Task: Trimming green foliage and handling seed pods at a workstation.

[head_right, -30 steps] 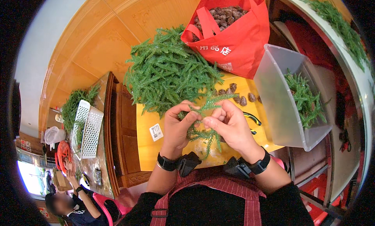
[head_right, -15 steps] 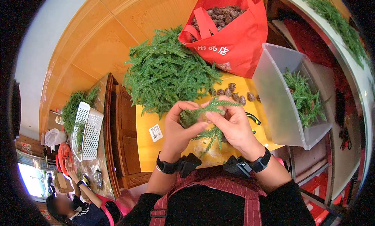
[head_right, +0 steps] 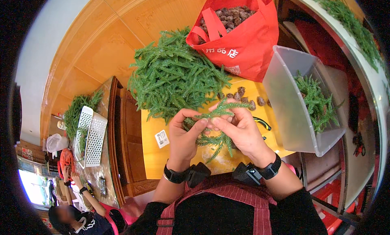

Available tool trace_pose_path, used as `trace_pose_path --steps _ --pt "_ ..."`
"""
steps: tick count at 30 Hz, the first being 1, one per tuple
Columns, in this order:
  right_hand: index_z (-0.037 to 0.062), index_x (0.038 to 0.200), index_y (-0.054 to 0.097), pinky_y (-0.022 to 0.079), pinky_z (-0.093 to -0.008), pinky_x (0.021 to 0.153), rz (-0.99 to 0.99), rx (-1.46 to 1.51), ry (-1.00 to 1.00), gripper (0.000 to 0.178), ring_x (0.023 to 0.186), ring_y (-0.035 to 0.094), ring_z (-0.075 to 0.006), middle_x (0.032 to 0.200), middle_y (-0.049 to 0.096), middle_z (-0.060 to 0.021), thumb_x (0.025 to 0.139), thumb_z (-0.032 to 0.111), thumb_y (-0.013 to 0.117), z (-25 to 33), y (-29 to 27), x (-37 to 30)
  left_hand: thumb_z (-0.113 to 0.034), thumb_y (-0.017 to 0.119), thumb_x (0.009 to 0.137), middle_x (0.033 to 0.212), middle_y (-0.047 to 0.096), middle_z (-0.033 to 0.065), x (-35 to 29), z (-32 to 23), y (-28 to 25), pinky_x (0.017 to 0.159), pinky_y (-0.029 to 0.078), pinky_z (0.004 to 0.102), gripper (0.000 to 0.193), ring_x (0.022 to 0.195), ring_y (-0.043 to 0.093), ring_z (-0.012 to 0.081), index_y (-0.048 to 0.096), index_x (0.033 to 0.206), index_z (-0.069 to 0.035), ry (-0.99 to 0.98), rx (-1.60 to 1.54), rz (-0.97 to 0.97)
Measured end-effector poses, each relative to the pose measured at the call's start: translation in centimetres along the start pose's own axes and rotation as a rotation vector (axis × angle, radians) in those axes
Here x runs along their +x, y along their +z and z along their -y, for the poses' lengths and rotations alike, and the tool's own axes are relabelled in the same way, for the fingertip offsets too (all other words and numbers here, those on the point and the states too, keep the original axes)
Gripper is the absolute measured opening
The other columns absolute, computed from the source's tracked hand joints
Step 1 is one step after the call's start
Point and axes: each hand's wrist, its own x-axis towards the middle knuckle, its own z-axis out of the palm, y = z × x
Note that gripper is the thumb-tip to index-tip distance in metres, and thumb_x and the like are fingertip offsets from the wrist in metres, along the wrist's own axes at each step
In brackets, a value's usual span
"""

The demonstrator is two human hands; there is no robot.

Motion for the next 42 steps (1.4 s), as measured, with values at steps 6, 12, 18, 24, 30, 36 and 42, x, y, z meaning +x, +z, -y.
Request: trace_pose_path --steps 6,12,18,24,30,36,42 --pt "0.0039 0.102 0.054 0.043 -0.0225 0.070 -0.062 0.002 -0.008 0.021 0.075 0.052 -0.0079 0.079 0.054 0.0006 0.082 0.005 0.060 -0.4 -0.2 0.1 0.002 0.062 0.078 0.082 0.058 0.0052 0.2 -0.5 0.9 0.060 0.050 0.0207 0.017 0.073 0.059 0.0103 0.058 0.094 0.001 -0.030 0.107 -0.028" --pt "0.0024 0.099 0.056 0.043 -0.0225 0.071 -0.070 -0.070 -0.053 0.017 0.077 0.053 -0.0075 0.093 0.055 -0.0014 0.082 0.003 0.058 -0.2 -0.1 0.1 0.000 0.059 0.081 0.078 0.056 0.0025 0.1 -0.4 1.0 0.054 0.047 0.0191 0.014 0.069 0.058 0.0097 0.056 0.094 0.001 -0.035 0.170 -0.057" --pt "0.0004 0.101 0.056 0.044 -0.0204 0.073 -0.069 -0.095 -0.063 0.017 0.081 0.055 -0.0057 0.088 0.059 -0.0021 0.083 0.001 0.055 -0.2 0.0 0.3 -0.005 0.057 0.084 0.077 0.056 0.0024 0.0 0.4 1.2 0.051 0.045 0.0177 0.011 0.067 0.056 0.0069 0.054 0.093 0.000 0.088 0.341 -0.088" --pt "0.0016 0.094 0.059 0.044 -0.0234 0.070 -0.133 -0.081 -0.112 0.013 0.078 0.054 -0.0096 0.089 0.057 -0.0030 0.081 0.001 0.056 -0.5 0.5 0.1 -0.009 0.057 0.085 0.076 0.055 0.0010 0.1 0.2 1.3 0.049 0.041 0.0164 0.010 0.064 0.053 0.0051 0.054 0.092 -0.002 0.001 0.280 -0.072" --pt "0.0034 0.089 0.064 0.039 -0.0261 0.062 -0.047 -0.779 -0.480 0.015 0.070 0.051 -0.0147 0.079 0.054 -0.0052 0.077 -0.003 0.058 -1.0 -1.3 0.2 -0.011 0.058 0.085 0.078 0.056 -0.0001 0.0 -0.4 1.0 0.048 0.039 0.0159 0.009 0.064 0.052 0.0051 0.053 0.089 -0.004 -0.132 0.121 -0.029" --pt "0.0033 0.091 0.063 0.038 -0.0264 0.060 0.116 -0.823 -0.483 0.013 0.069 0.049 -0.0138 0.075 0.050 -0.0025 0.080 0.004 0.057 0.6 -1.6 0.4 -0.009 0.057 0.085 0.083 0.054 0.0007 0.0 -0.2 0.7 0.050 0.042 0.0167 0.010 0.067 0.053 0.0060 0.055 0.093 -0.003 -0.076 0.102 0.033" --pt "0.0033 0.092 0.054 0.036 -0.0171 0.056 0.102 -0.018 0.261 0.020 0.066 0.047 -0.0031 0.075 0.052 0.0040 0.086 0.021 0.059 1.5 -1.9 0.1 -0.002 0.058 0.082 0.084 0.047 0.0028 0.2 -0.1 0.5 0.052 0.043 0.0180 0.009 0.066 0.053 0.0078 0.056 0.090 0.000 0.147 0.328 0.123"
